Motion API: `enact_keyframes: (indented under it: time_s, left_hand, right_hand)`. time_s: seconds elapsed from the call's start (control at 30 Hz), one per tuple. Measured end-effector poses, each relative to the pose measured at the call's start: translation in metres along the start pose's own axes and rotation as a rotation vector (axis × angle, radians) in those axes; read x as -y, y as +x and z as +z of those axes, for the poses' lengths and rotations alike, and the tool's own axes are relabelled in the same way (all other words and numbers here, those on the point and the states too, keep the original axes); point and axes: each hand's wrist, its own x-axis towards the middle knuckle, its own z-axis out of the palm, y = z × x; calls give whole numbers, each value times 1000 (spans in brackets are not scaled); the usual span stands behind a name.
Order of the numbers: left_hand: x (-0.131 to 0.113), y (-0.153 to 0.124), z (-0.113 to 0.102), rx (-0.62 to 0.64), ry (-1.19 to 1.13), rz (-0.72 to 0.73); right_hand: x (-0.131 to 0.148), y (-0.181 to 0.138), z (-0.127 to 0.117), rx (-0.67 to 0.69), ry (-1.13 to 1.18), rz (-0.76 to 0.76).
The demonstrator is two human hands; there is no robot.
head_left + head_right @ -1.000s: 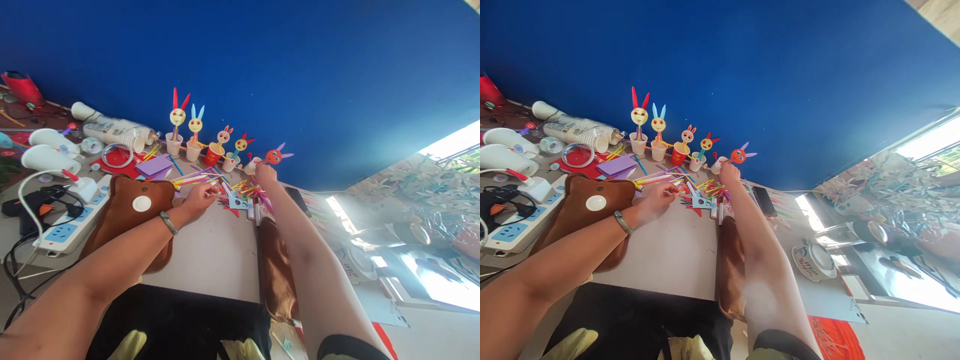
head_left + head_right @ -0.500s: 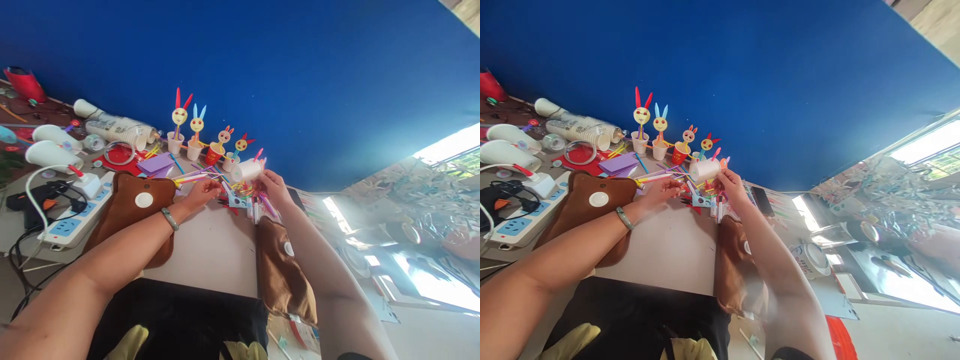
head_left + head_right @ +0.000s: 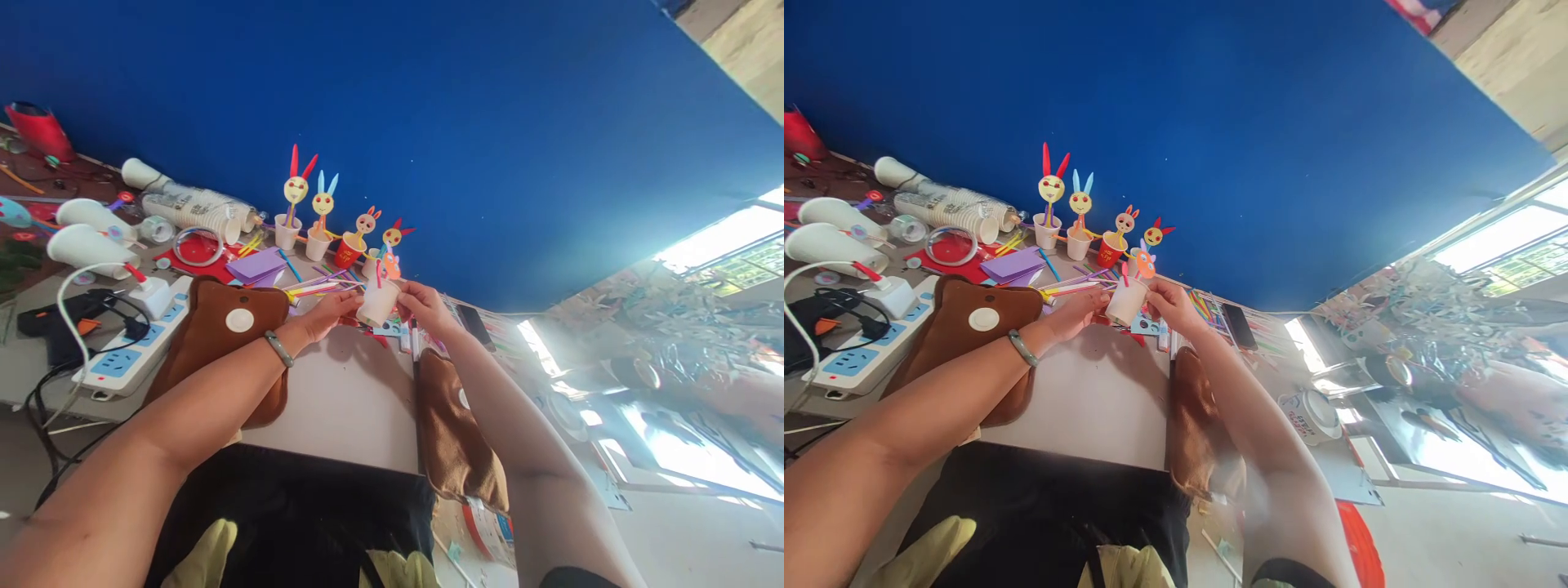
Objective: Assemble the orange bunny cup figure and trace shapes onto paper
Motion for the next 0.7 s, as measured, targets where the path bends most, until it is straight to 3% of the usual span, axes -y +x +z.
enact_keyframes:
  time_s: [0.17,0.37,0.43,0.57,0.7]
  left_hand:
    - [5,-3,-2,69,-30,-32]
    - [0,0,-7,-79,-167,39]
    - [-3,3,-8,-146,-234,78]
    - [-6,4,-6,-222,-342,116]
    - [-6,2,-4,-255,-356,104]
  right_hand:
    - [13,6,12,32,-14,-53]
    - [3,3,18,-226,-145,-42]
    - [-4,-3,18,-140,-360,28]
    - [-16,-14,20,175,-902,175]
    - [-23,-16,26,280,-1135,182]
